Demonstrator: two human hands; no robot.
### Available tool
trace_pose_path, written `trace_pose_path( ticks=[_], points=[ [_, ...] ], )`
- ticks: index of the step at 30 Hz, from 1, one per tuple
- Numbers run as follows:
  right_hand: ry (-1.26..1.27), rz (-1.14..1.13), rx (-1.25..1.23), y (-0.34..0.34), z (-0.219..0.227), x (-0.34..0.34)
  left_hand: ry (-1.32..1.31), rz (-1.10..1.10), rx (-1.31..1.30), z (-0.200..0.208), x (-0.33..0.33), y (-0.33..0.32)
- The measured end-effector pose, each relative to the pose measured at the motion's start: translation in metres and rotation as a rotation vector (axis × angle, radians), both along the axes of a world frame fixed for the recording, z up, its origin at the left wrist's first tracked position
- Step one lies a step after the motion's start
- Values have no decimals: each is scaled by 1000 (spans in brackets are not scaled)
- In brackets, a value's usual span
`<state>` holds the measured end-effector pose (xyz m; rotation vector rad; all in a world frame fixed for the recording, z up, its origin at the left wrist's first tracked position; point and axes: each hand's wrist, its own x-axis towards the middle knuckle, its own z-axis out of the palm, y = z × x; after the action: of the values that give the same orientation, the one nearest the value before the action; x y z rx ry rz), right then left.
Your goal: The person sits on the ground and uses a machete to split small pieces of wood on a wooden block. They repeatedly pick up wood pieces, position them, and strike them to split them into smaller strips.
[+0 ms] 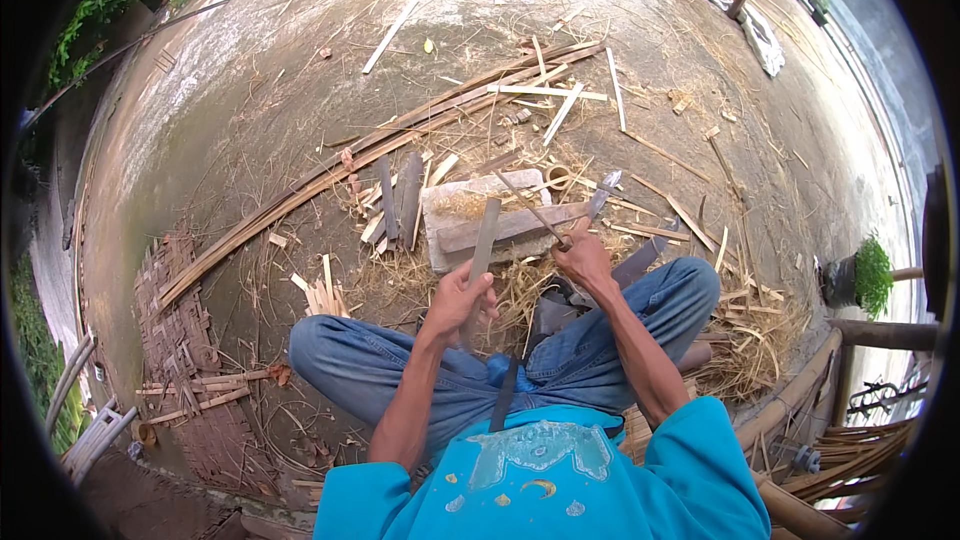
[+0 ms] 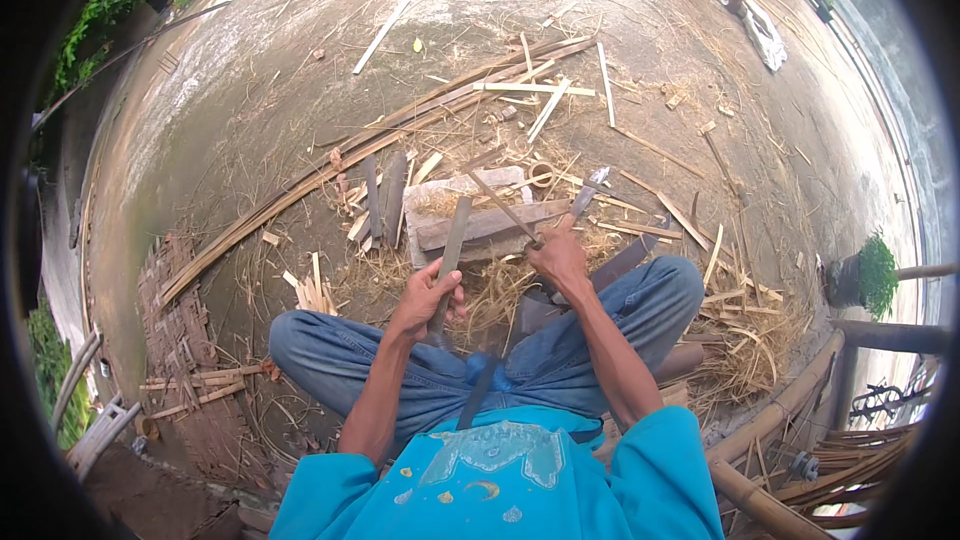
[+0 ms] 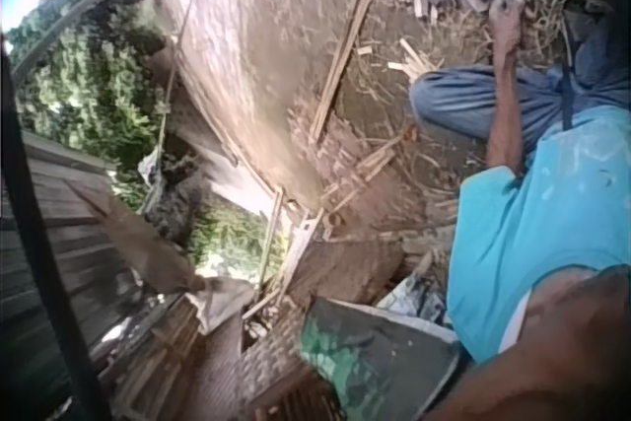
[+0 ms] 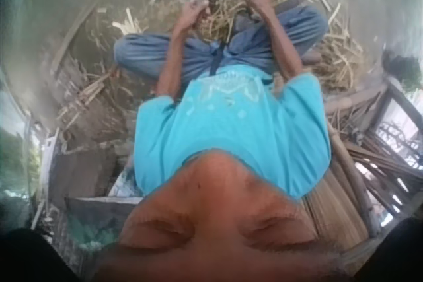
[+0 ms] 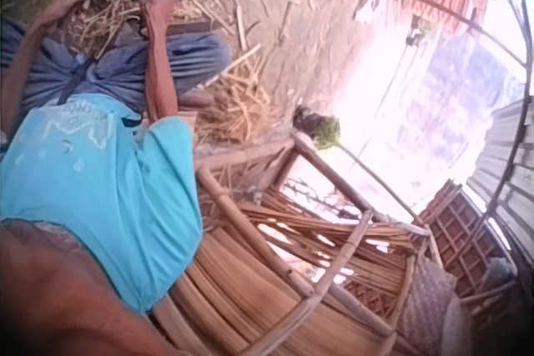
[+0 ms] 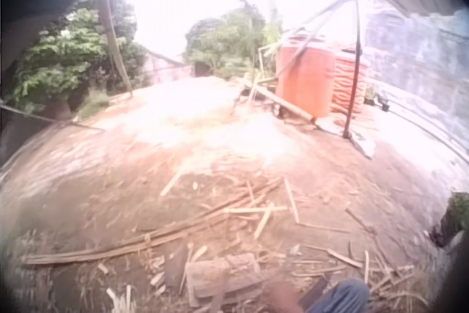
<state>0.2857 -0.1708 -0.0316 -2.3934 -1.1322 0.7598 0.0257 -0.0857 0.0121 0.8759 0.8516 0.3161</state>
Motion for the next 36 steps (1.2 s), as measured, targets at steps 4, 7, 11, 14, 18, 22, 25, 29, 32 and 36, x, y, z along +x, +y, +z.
trace_pose_path(
  ticks=[4,7,11,14,18,22,25,29,32,36],
  points=[
    [58,177,125,-23,28,-64,-27,19,-67,7,0,9],
    [38,164,171,-28,19,-71,-62,-56,-72,11,2,11],
    [-53,146,160,-15,-1,-57,-76,6,-83,19,3,9],
    [-61,40,67,-7,-15,-35,-132,-35,-115,31,-4,6],
    [297,-285,64,8,-27,21,-31,-174,9,47,-12,-15],
    [1029,-319,349,25,51,-6,53,-152,210,23,2,-15],
    [950,-204,443,45,72,-22,13,-242,347,20,13,-1],
    [874,-26,493,61,101,-36,1,-398,511,48,27,49],
    [785,86,493,67,134,-50,-48,-411,608,72,28,81],
    [657,38,612,62,135,-57,28,-180,731,65,26,94]
  ],
)
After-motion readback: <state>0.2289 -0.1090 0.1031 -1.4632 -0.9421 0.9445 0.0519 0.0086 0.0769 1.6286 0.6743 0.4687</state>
